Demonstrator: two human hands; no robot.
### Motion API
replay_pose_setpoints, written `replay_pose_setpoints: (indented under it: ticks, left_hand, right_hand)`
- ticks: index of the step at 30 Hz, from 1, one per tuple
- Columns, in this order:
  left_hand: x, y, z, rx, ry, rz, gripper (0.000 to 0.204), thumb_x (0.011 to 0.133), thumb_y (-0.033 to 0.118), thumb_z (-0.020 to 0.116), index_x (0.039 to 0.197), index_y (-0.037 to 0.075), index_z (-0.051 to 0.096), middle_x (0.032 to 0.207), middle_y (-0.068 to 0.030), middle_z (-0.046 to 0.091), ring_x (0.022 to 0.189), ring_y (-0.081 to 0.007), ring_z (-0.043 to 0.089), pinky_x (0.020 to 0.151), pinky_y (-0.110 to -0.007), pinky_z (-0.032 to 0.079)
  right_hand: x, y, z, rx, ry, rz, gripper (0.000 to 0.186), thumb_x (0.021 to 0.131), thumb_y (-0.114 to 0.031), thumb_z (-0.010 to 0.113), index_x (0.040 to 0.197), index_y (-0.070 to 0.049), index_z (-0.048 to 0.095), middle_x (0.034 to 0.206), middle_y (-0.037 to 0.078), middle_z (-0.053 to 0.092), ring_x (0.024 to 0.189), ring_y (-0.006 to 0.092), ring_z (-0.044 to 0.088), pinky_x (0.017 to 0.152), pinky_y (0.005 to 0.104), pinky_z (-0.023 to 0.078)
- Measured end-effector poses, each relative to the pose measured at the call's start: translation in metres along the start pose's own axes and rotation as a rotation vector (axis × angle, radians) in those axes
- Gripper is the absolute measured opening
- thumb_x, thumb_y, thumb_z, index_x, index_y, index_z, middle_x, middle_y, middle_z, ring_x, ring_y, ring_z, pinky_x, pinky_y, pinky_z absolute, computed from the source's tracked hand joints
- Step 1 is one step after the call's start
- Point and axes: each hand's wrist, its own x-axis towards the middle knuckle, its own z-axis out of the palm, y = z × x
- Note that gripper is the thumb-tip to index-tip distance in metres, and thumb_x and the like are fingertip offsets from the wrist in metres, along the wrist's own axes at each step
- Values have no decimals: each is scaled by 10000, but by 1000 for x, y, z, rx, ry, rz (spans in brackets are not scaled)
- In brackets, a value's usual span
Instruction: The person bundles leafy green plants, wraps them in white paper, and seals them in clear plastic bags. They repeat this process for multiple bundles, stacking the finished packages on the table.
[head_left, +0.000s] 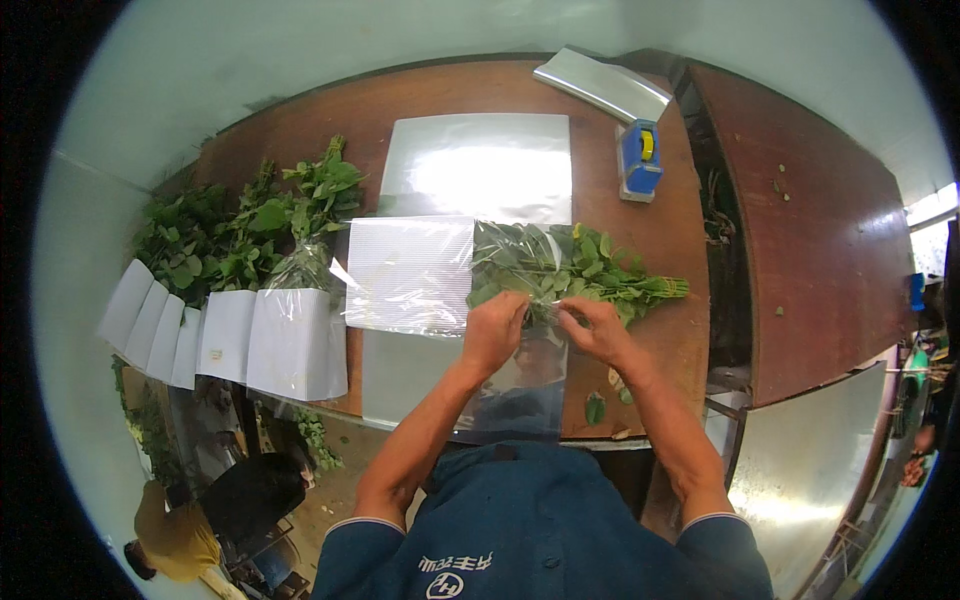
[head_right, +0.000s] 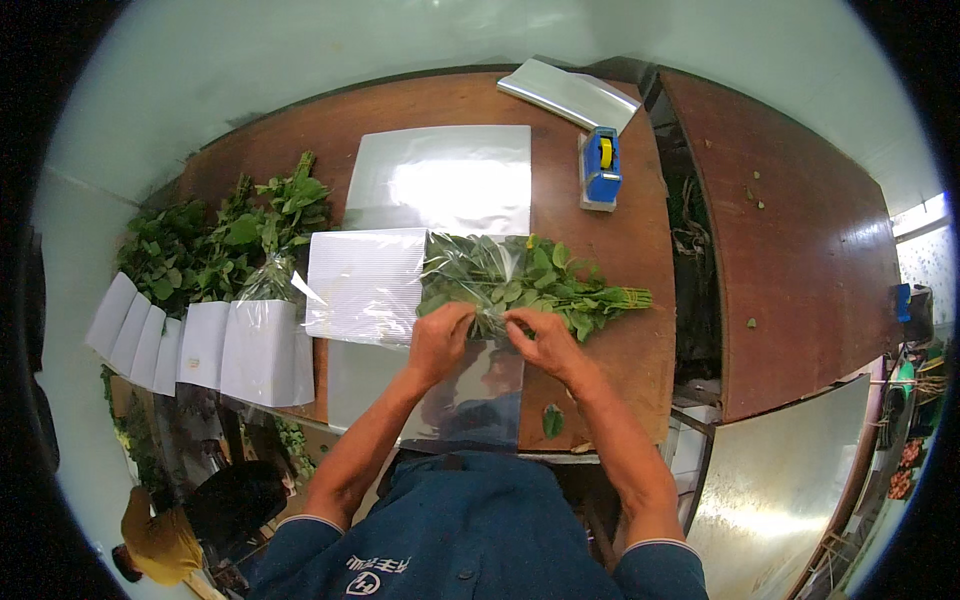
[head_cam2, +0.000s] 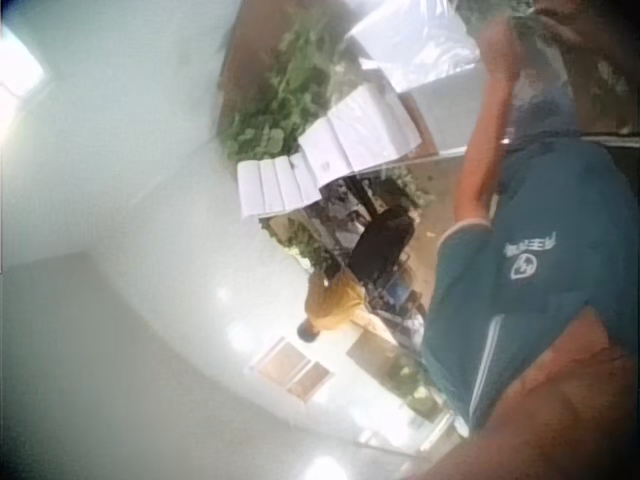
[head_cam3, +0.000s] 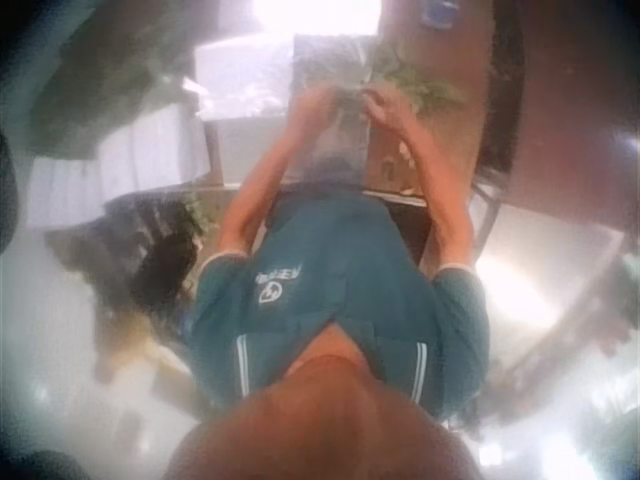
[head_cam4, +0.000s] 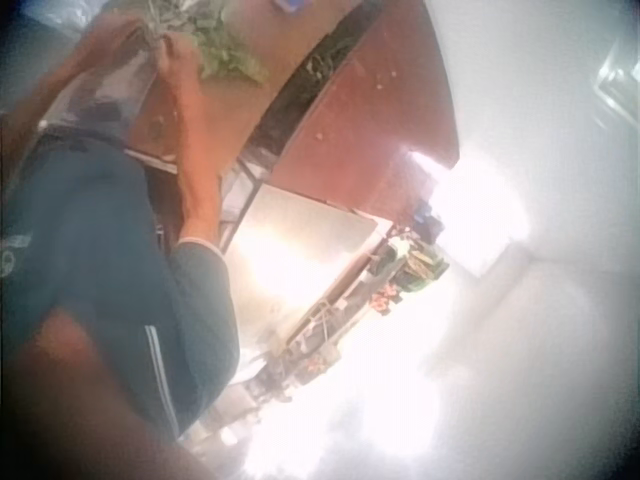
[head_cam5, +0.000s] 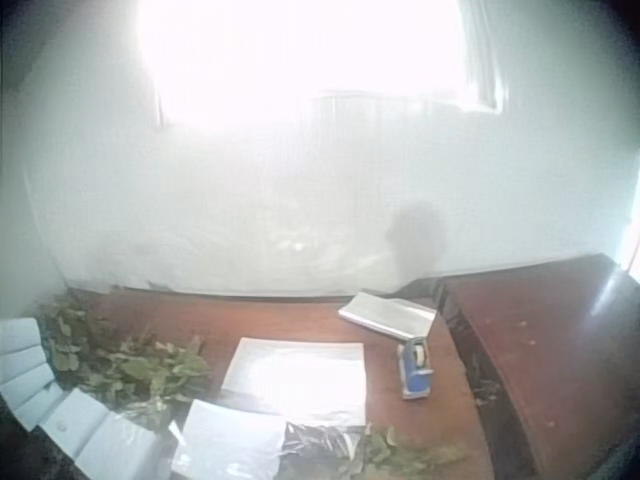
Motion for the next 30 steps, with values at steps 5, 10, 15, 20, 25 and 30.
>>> replay_pose_setpoints:
  ticks: [5,10,15,20,25,30]
  left_hand:
    - [33,-32,10,-50,-132,-99,152,909,65,635,1046,44,697,973,-190,693,873,-424,662,720,-486,521]
    - [28,-10,7,177,-158,58,291,854,111,690,1133,28,699,1265,-186,670,1124,-368,646,983,-468,495]
    - [8,-20,18,451,-238,297,505,807,148,750,1262,-36,632,1422,-162,570,1405,-325,448,1223,-560,245]
    - [10,-35,25,491,-301,259,399,836,92,674,1223,0,650,1423,-189,556,1365,-352,478,1199,-558,276]
    - [20,-29,25,429,-351,211,320,813,33,635,1130,17,673,1396,-206,562,1306,-352,520,1149,-538,324]
    - [25,-39,27,386,-362,155,234,807,35,632,1032,21,694,1301,-193,628,1215,-333,580,1082,-500,370]
  right_hand:
    - [8,-2,36,-3,125,76,357,917,-271,748,1136,8,703,954,195,749,821,285,737,732,401,560]
    - [23,27,45,106,169,222,304,921,-244,715,1062,24,699,803,164,733,655,239,675,609,384,508]
    - [34,24,36,231,61,381,199,911,-164,697,894,34,699,734,103,708,638,146,643,591,322,495]
    - [78,7,-13,99,-96,239,231,909,-180,716,916,51,704,802,117,735,714,158,684,651,331,541]
    - [156,49,-34,-77,257,18,359,906,-306,741,1036,28,739,847,132,750,748,232,691,737,392,549]
    - [165,65,-39,-114,-259,141,314,888,-294,738,1053,-27,757,802,205,714,746,306,708,718,439,541]
